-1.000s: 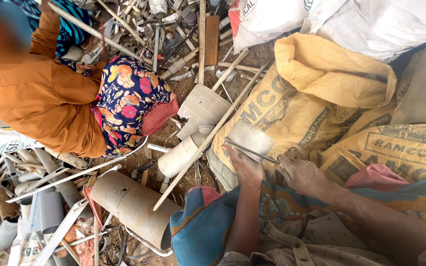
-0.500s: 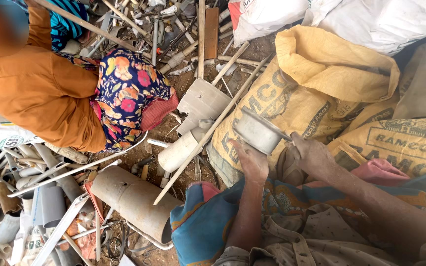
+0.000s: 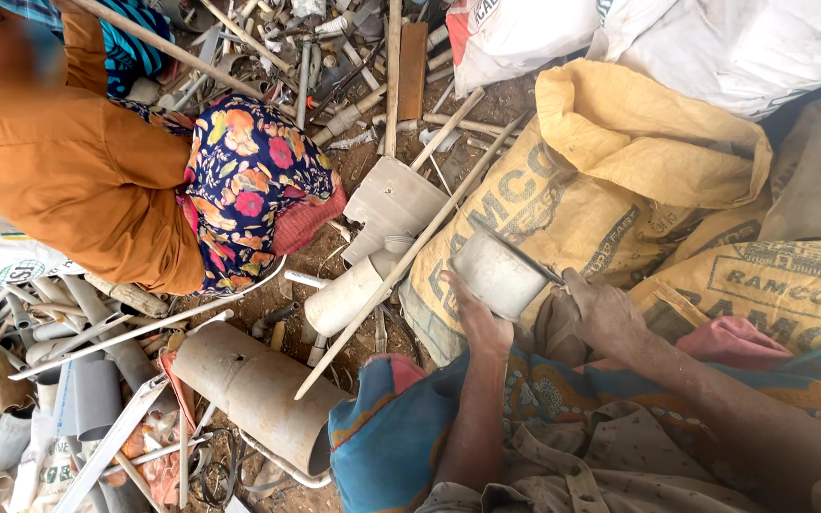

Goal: The person cleans the interior of a PVC pipe joint using a metal scraper. They hold the pipe section in one hand and repeatedly scrape out residue while sitting among a pile of scrap materials.

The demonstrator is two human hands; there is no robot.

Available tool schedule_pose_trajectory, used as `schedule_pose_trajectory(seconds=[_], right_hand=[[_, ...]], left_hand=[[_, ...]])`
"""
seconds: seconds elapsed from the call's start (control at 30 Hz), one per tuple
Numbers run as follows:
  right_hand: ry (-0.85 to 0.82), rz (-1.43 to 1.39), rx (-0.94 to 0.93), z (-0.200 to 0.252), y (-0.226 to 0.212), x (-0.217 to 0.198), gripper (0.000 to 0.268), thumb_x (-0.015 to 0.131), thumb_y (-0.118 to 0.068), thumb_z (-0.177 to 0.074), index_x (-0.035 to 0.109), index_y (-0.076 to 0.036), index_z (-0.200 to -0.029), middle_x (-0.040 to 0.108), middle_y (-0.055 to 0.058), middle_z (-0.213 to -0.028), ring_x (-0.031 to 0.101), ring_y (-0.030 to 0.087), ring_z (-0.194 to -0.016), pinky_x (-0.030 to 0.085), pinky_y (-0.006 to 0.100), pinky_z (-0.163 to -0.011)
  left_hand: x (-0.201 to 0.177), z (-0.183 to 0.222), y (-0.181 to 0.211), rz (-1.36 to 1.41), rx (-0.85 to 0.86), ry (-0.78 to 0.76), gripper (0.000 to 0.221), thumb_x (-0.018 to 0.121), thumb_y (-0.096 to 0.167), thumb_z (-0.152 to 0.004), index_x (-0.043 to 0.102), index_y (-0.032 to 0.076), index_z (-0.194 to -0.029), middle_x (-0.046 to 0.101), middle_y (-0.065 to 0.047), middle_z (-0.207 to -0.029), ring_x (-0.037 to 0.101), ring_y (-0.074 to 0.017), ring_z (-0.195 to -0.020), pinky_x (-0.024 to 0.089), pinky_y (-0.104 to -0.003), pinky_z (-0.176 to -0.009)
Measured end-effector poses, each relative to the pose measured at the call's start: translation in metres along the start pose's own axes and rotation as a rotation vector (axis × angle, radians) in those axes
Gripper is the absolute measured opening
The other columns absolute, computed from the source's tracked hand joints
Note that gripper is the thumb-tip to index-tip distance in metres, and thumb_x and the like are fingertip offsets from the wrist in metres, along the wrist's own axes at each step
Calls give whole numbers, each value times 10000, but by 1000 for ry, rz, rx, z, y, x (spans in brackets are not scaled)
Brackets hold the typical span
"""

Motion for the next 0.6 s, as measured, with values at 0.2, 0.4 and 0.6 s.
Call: schedule_pose_trajectory(seconds=[0.2, 0.4, 0.6], right_hand=[[-89, 43, 36, 3, -7, 0, 302, 504, -379, -1034, 491, -80, -1077, 679, 184, -682, 721, 379, -678, 563, 523, -645], [36, 4, -192, 16, -21, 8, 256, 541, -319, -982, 500, -66, -984, 692, 174, -748, 710, 390, -648, 549, 547, -560], [-158, 59, 50, 4, -10, -2, 282, 479, -360, -1048, 507, -86, -1108, 699, 144, -697, 736, 318, -642, 597, 479, -623]], left_hand=[[5, 1, 7, 204, -47, 59, 965, 420, 749, -919, 289, 66, -1589, 378, -136, -1610, 420, -290, -1449, 363, -491, -1179], [-2, -8, -8, 200, -78, 115, 919, 462, 698, -924, 287, 78, -1580, 398, -142, -1592, 436, -316, -1440, 375, -506, -1171], [-5, -8, -9, 186, -61, 72, 887, 491, 650, -960, 280, 61, -1589, 411, -144, -1590, 437, -290, -1451, 373, -453, -1183]])
Point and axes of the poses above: each hand's wrist, its own z-axis away from the middle knuckle, its own x-axis out of the palm, y = z × x, the point moved 3 cm from there along -z, towards the middle knuckle
